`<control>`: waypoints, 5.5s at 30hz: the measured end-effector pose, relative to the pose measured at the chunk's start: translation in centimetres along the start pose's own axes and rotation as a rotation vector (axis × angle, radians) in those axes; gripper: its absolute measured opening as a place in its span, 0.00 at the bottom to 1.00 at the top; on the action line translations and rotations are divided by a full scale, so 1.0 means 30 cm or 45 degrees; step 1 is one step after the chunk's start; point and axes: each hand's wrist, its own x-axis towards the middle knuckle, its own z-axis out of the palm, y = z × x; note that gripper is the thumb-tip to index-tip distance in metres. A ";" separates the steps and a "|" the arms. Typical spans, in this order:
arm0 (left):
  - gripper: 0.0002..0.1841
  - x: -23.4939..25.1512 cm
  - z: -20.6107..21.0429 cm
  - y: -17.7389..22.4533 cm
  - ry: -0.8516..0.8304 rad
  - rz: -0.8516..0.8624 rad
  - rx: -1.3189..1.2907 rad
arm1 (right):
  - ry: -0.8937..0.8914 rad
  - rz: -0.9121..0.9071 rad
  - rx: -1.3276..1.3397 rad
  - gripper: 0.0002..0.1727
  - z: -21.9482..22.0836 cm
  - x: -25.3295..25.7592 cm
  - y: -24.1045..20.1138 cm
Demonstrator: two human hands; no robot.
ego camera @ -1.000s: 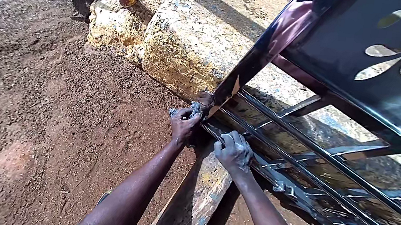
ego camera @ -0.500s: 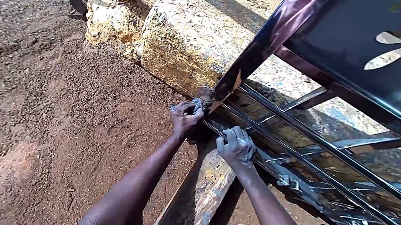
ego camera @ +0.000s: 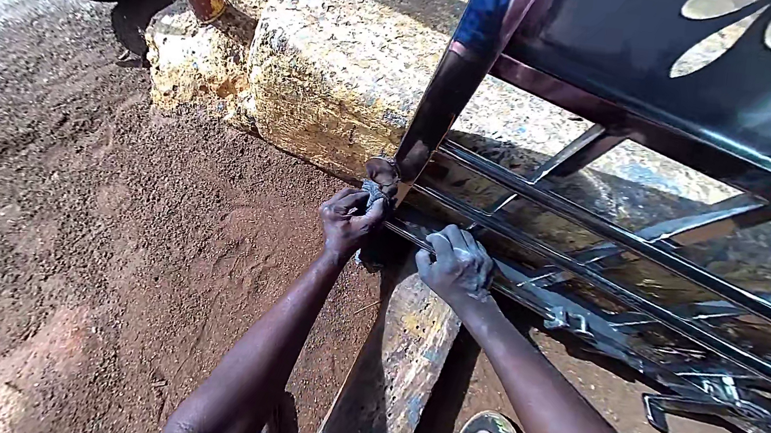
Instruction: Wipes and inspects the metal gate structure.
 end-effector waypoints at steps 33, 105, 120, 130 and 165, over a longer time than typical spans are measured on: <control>0.17 -0.099 0.015 -0.067 -0.012 -0.508 -0.628 | 0.081 -0.006 -0.117 0.15 0.025 0.022 -0.030; 0.11 -0.030 0.195 0.293 0.595 -1.159 -0.057 | -0.015 -0.009 0.091 0.11 -0.040 -0.033 0.029; 0.07 0.035 0.009 0.379 -0.308 -1.208 0.230 | -0.288 0.392 0.645 0.17 -0.163 0.033 -0.032; 0.18 0.175 -0.283 0.597 -1.582 -0.410 0.435 | 0.249 1.052 1.175 0.23 -0.324 0.040 -0.171; 0.10 0.163 -0.126 0.170 -1.328 -0.169 0.431 | -0.537 0.386 -0.007 0.18 -0.101 0.119 -0.227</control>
